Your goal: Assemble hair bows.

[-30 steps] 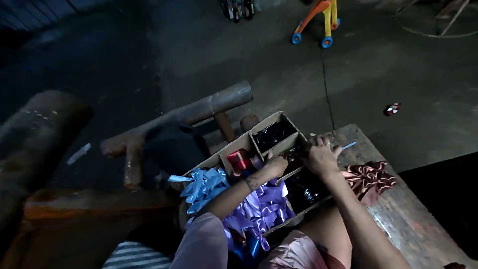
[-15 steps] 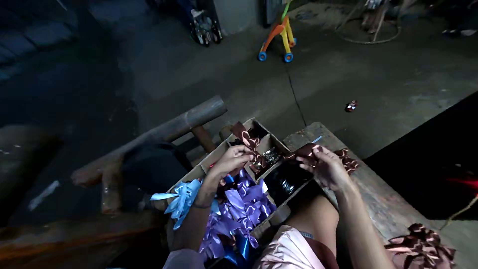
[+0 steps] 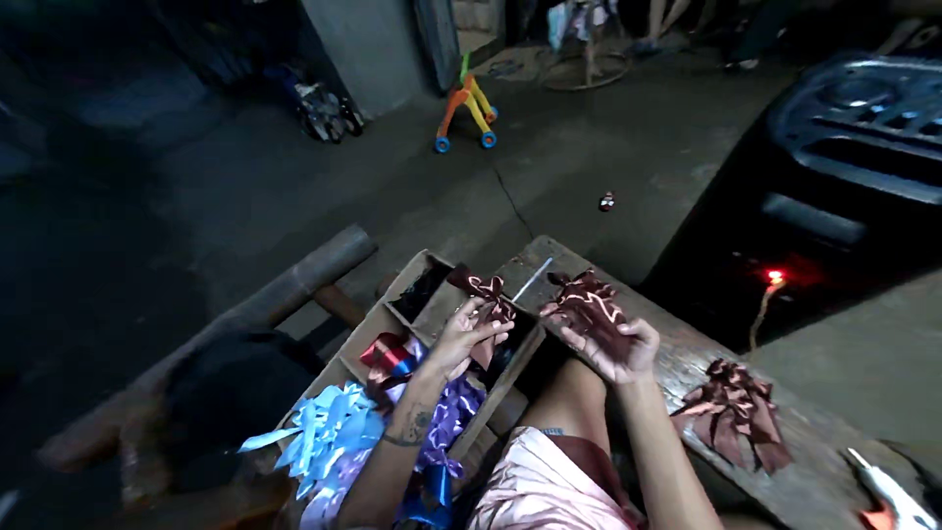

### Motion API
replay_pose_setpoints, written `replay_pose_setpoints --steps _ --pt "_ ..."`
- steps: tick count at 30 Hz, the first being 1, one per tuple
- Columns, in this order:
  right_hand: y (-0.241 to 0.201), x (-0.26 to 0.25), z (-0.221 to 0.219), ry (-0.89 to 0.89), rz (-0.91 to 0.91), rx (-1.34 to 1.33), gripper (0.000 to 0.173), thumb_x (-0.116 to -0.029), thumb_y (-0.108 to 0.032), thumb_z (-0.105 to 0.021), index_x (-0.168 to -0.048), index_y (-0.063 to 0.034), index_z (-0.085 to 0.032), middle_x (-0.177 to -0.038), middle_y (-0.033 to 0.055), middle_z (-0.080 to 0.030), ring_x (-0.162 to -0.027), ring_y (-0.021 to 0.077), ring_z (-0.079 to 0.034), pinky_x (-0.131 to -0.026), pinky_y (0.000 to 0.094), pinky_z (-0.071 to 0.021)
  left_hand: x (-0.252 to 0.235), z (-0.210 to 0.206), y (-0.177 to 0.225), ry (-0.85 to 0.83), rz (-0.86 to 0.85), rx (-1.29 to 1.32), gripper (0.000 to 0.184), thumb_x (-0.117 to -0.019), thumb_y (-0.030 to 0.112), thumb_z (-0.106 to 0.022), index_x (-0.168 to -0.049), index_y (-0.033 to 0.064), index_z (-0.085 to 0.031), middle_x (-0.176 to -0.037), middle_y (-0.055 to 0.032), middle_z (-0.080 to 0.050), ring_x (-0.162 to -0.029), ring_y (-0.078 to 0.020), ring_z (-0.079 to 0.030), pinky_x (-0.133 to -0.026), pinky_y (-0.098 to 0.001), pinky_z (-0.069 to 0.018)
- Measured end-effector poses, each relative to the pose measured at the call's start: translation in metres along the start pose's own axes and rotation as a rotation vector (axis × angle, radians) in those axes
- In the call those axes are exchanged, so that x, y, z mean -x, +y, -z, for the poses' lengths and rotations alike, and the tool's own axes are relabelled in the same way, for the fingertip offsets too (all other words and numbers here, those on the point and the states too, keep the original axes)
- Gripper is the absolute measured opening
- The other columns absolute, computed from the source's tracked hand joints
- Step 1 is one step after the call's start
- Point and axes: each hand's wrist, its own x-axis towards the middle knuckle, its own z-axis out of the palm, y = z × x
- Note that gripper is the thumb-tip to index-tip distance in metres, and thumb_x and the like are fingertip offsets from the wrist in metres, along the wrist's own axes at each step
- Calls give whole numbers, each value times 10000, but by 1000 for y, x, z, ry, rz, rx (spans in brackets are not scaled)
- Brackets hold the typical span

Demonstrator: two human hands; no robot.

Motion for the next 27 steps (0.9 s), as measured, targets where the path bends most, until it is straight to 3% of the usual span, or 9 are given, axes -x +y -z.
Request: replay_pose_setpoints --steps 3,7,10,13,15,17,19,23,27 --pt "-10 24 15 20 131 135 385 -711 -227 -796 -1069 -90 -760 -1093 135 -740 -1010 272 -724 -896 465 -606 -8 -41 -17 -17 7 58 429 -1009 -78 -505 -1421 23 -438 -1250 -123 -646 -1038 -193 -706 -907 -348 -598" --pt "-19 64 37 152 396 595 80 -786 -211 -696 -811 -219 -772 -1084 0 -762 -968 124 -717 -809 338 -605 -25 -90 -44 -22 66 141 276 -1060 -2 -452 -1325 -18 -530 -1164 -109 -710 -978 -153 -713 -881 -304 -583" --pt "-19 106 52 318 616 1015 160 -834 -130 -605 -684 -141 -658 -1126 4 -748 -1008 55 -687 -847 268 -575 -44 -121 -66 26 185 123 205 -1072 99 -490 -1247 33 -576 -1047 -66 -684 -893 -136 -664 -807 -303 -565" --pt "-17 143 71 430 741 1367 181 -837 -84 -589 -738 49 -660 -1128 158 -742 -1139 103 -670 -981 272 -537 -70 -141 -95 73 232 50 211 -1046 126 -563 -1234 32 -591 -1001 -75 -646 -856 -141 -632 -757 -312 -547" --pt "-14 160 83 555 776 1492 205 -830 -89 -595 -743 84 -662 -1029 196 -745 -1088 132 -690 -963 268 -535 -86 -151 -108 97 217 3 205 -1025 90 -590 -1217 18 -607 -997 -80 -660 -816 -125 -631 -707 -277 -535" --pt "-12 171 93 703 783 1556 215 -828 -92 -603 -751 98 -669 -1002 219 -737 -1039 143 -701 -918 252 -542 -99 -157 -112 118 206 -32 210 -1018 52 -593 -1216 -15 -592 -1018 -101 -628 -816 -129 -597 -722 -279 -520" --pt "-15 175 103 776 790 1567 237 -833 -92 -599 -774 124 -680 -1106 290 -718 -1150 241 -689 -973 297 -536 -115 -160 -111 150 189 -79 187 -1004 51 -618 -1178 -18 -598 -993 -87 -612 -776 -110 -577 -699 -260 -511" --pt "-23 170 118 901 800 1590 219 -832 -101 -610 -710 78 -645 -1086 284 -717 -1099 269 -695 -928 313 -549 -148 -148 -100 140 137 -270 313 -1001 151 -664 -1286 38 -601 -1103 -85 -612 -762 -88 -516 -667 -253 -462" --pt "-24 173 120 1130 586 1624 257 -938 -110 -646 -1013 122 -725 -1250 303 -673 -1155 393 -680 -1008 491 -529 -159 -133 -96 71 189 -352 416 -1026 226 -628 -1381 22 -550 -1341 -179 -581 -1058 -237 -589 -884 -414 -510"
